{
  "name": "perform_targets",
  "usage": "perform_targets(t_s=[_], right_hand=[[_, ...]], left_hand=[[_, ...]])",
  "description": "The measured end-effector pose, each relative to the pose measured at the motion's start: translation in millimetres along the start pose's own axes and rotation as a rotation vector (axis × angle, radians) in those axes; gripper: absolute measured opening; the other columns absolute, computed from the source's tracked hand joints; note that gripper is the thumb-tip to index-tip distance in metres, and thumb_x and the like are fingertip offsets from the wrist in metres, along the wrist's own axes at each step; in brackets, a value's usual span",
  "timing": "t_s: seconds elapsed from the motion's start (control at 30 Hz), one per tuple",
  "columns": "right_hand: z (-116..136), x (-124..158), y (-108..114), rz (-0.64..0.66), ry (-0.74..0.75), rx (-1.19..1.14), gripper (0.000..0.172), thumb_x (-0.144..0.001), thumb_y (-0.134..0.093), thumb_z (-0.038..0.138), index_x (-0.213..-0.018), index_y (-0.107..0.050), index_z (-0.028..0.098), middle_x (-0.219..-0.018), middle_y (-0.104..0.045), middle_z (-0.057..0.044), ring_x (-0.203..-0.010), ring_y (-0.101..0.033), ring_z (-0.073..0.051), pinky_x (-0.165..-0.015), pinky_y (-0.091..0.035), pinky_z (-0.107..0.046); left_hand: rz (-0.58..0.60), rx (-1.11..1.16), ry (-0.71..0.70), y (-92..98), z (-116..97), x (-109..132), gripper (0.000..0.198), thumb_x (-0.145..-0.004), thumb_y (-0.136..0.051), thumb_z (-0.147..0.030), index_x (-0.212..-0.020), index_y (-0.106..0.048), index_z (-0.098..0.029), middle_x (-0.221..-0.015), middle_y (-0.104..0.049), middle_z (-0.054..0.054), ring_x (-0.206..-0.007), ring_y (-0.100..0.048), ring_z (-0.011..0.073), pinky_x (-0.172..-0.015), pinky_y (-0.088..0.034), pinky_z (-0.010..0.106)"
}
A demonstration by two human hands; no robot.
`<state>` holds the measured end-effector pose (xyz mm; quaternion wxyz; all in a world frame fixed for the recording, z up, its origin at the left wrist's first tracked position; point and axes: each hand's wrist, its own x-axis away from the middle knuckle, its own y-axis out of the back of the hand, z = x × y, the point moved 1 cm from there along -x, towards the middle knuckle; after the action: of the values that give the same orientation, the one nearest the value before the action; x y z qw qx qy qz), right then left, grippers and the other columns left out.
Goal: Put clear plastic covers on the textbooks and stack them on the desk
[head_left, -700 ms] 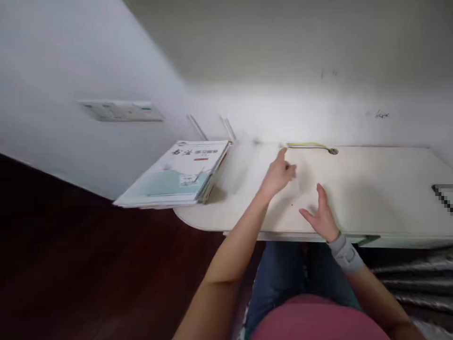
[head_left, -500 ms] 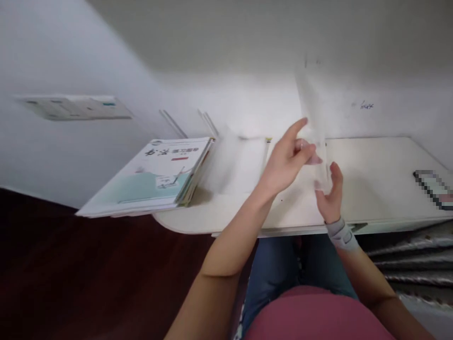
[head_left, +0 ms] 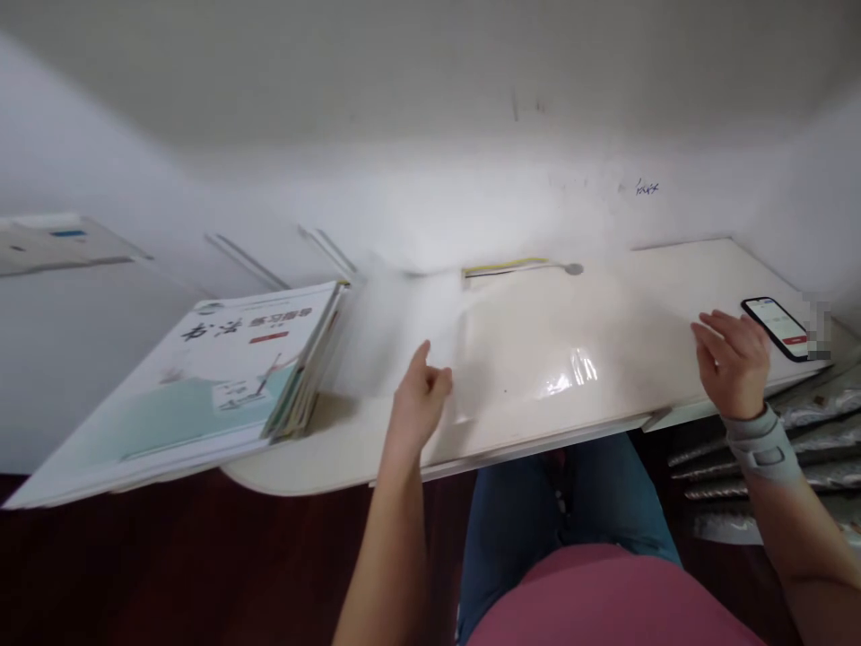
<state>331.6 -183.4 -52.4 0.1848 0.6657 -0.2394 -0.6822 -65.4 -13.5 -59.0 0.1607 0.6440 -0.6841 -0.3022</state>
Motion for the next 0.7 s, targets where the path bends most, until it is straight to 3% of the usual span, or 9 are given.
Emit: perform_targets(t_s=[0.13, 0.23, 0.33, 0.47, 0.57, 0.7], right_hand=[[-9, 45, -10, 0.165, 0.053, 0.008, 0.021, -0.087, -0.052, 0.016, -0.100, -0.068, 0.021, -0.111, -0.071, -0.007, -0.111, -0.061, -0.022, -0.103, -0.038, -0.043], [-14, 72, -16, 0.291, 0.068, -0.018, 0.024, -0.087, -0.050, 0.015, -0.101, -0.069, 0.020, -0.109, -0.071, -0.008, -0.110, -0.062, -0.022, -0.102, -0.039, -0.043], [-16, 88, -19, 0.382, 0.090, -0.009, 0.024, -0.089, -0.049, 0.020, -0.101, -0.069, 0.019, -0.109, -0.071, -0.009, -0.105, -0.064, -0.023, -0.102, -0.039, -0.044], [-19, 92, -22, 0.438, 0.082, -0.008, 0.026, -0.089, -0.054, 0.035, -0.104, -0.069, 0.020, -0.114, -0.069, -0.011, -0.109, -0.062, -0.025, -0.101, -0.041, -0.046], [-23, 89, -25, 0.436, 0.056, 0.027, 0.030, -0.090, -0.053, 0.039, -0.104, -0.069, 0.018, -0.116, -0.068, -0.014, -0.110, -0.062, -0.027, -0.098, -0.043, -0.048], [-28, 80, -29, 0.334, 0.049, 0.015, 0.035, -0.090, -0.053, 0.041, -0.111, -0.065, 0.016, -0.119, -0.065, -0.016, -0.108, -0.062, -0.028, -0.096, -0.045, -0.047]], left_hand=[[0.163, -0.324, 0.091, -20.1, 13, 17, 0.066, -0.083, -0.043, -0.034, -0.144, -0.033, -0.010, -0.079, -0.065, 0.003, -0.077, -0.062, 0.0200, -0.074, -0.047, 0.032], [0.253, -0.547, 0.092, -32.4, 10, 20, 0.055, -0.087, -0.039, -0.029, -0.141, -0.040, -0.017, -0.093, -0.068, 0.007, -0.085, -0.064, 0.0222, -0.074, -0.046, 0.032], [0.272, -0.736, 0.002, -41.8, 5, 20, 0.047, -0.090, -0.036, -0.026, -0.136, -0.048, -0.021, -0.103, -0.066, 0.010, -0.091, -0.065, 0.0243, -0.078, -0.046, 0.034], [0.268, -0.852, -0.066, -47.8, 4, 22, 0.040, -0.092, -0.035, -0.027, -0.125, -0.058, -0.024, -0.098, -0.064, 0.012, -0.091, -0.065, 0.0266, -0.078, -0.047, 0.037], [0.223, -0.817, -0.139, -37.4, 2, 19, 0.040, -0.092, -0.039, -0.030, -0.126, -0.058, -0.022, -0.105, -0.062, 0.014, -0.094, -0.063, 0.0264, -0.079, -0.048, 0.037], [-0.016, -0.772, -0.218, 10.8, -8, -6, 0.043, -0.092, -0.039, -0.031, -0.129, -0.054, -0.015, -0.124, -0.057, 0.017, -0.107, -0.058, 0.0276, -0.088, -0.046, 0.038]])
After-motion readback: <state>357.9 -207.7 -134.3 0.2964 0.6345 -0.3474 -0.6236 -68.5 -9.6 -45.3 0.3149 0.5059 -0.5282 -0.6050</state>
